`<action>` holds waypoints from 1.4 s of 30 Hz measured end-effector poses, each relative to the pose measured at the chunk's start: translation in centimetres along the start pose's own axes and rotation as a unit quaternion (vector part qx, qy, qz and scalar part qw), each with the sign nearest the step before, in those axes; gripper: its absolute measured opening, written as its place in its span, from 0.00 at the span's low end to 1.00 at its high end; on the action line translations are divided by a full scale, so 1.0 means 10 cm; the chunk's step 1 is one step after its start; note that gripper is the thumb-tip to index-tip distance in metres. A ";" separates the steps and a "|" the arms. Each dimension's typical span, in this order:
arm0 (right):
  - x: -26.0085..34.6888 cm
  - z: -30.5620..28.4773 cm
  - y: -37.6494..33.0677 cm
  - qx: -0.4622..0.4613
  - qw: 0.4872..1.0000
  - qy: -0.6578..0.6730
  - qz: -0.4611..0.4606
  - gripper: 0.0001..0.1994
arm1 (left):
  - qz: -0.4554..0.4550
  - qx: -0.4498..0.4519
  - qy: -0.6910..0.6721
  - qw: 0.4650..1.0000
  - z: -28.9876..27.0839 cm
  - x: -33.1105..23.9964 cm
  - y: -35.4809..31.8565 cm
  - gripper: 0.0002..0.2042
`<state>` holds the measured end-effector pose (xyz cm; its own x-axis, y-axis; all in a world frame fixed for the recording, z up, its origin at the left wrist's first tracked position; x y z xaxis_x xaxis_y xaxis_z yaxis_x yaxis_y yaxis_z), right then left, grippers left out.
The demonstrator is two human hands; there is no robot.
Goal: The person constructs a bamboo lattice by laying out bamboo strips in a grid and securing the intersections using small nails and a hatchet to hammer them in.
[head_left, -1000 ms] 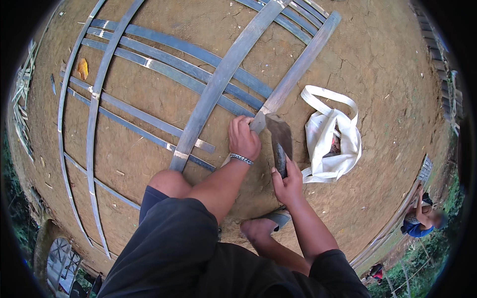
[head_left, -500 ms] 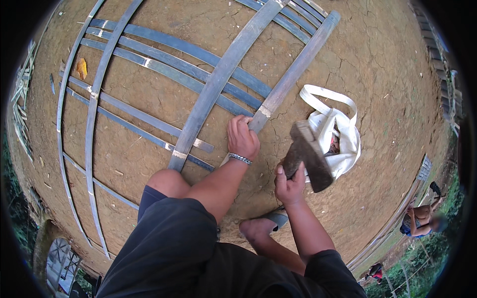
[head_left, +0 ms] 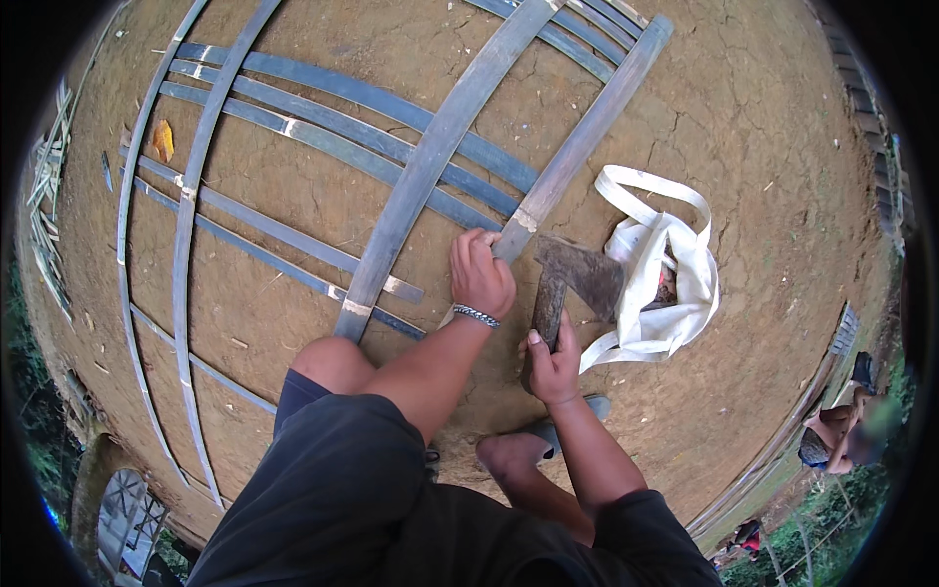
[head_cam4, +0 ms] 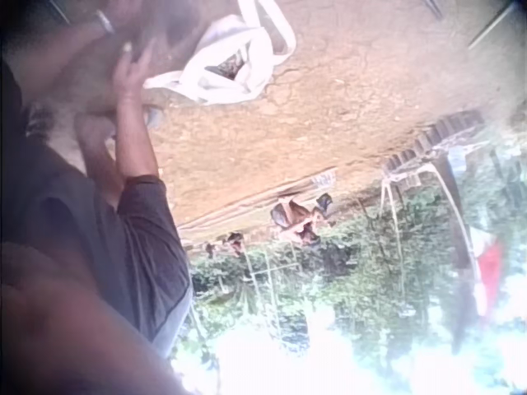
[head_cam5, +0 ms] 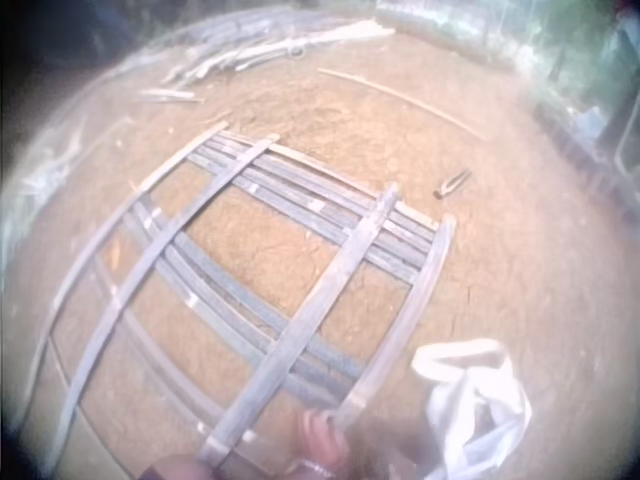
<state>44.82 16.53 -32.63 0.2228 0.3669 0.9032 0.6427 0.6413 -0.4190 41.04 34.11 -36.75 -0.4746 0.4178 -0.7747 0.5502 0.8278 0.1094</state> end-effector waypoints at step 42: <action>-0.12 0.11 -0.04 -0.045 0.966 0.222 0.121 0.16 | 0.021 -0.003 -0.057 0.998 -0.01 0.04 -0.03 0.18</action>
<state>43.49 16.56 -33.67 0.6545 0.1609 0.7388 0.5891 0.5039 -0.6317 40.63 34.05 -36.99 -0.3699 0.4077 -0.8348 0.5639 0.8126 0.1470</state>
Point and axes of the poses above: each hand's wrist, its own y-axis towards the middle knuckle, its own z-axis out of the palm, x = y × z, the point moved 5 cm from there along y, towards the middle knuckle, and after that the axes turned 3 degrees about x, right-handed, at the moved point
